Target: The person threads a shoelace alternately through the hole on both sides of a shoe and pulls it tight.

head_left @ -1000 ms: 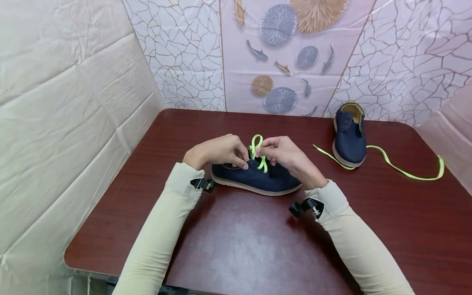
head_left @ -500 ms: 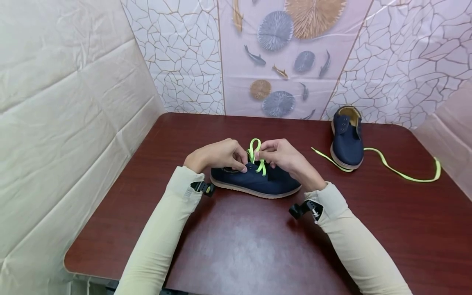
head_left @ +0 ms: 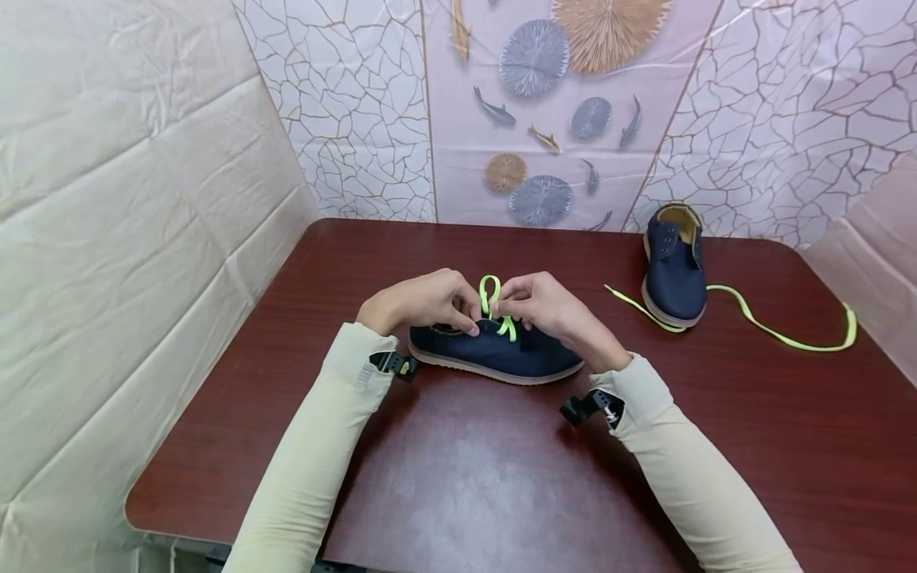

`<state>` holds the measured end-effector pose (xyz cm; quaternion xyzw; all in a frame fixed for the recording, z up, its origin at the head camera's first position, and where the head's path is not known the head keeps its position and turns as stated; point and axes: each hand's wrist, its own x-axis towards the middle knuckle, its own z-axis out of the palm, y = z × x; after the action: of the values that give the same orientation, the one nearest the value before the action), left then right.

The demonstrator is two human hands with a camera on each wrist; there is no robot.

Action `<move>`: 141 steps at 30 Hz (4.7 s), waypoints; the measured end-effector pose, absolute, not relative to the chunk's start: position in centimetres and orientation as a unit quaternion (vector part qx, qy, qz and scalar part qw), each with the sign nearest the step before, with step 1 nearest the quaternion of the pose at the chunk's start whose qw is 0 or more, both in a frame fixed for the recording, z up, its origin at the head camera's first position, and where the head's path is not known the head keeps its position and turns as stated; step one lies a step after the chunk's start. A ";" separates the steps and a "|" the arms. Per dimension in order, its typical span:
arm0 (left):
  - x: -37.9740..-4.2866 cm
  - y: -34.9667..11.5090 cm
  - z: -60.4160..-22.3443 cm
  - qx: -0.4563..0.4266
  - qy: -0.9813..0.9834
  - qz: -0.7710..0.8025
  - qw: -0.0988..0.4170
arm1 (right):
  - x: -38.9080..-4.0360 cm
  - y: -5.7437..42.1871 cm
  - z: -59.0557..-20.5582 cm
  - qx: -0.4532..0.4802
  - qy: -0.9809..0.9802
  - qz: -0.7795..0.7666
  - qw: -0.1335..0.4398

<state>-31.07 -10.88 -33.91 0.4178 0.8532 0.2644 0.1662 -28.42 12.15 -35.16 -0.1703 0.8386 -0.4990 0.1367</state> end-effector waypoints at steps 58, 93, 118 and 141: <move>-30.1 -9.8 -33.1 0.471 0.859 0.197 0.026 | -28.1 12.2 -35.4 -0.137 0.826 -0.508 0.201; -26.8 -13.6 -27.7 0.494 0.746 0.444 0.052 | -28.6 12.6 -35.5 -0.104 0.803 -0.561 0.173; -26.5 -14.2 -27.3 0.481 0.750 0.454 0.025 | -26.3 13.1 -34.5 -0.289 0.904 -0.121 0.291; -28.2 -12.0 -31.3 0.353 0.797 0.259 0.416 | -27.9 14.5 -35.2 -0.207 0.942 -0.054 0.259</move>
<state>-28.18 -11.99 -31.27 0.3531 0.7970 0.2588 0.4160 -27.88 14.53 -35.20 -0.2071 0.9419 -0.0542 0.2588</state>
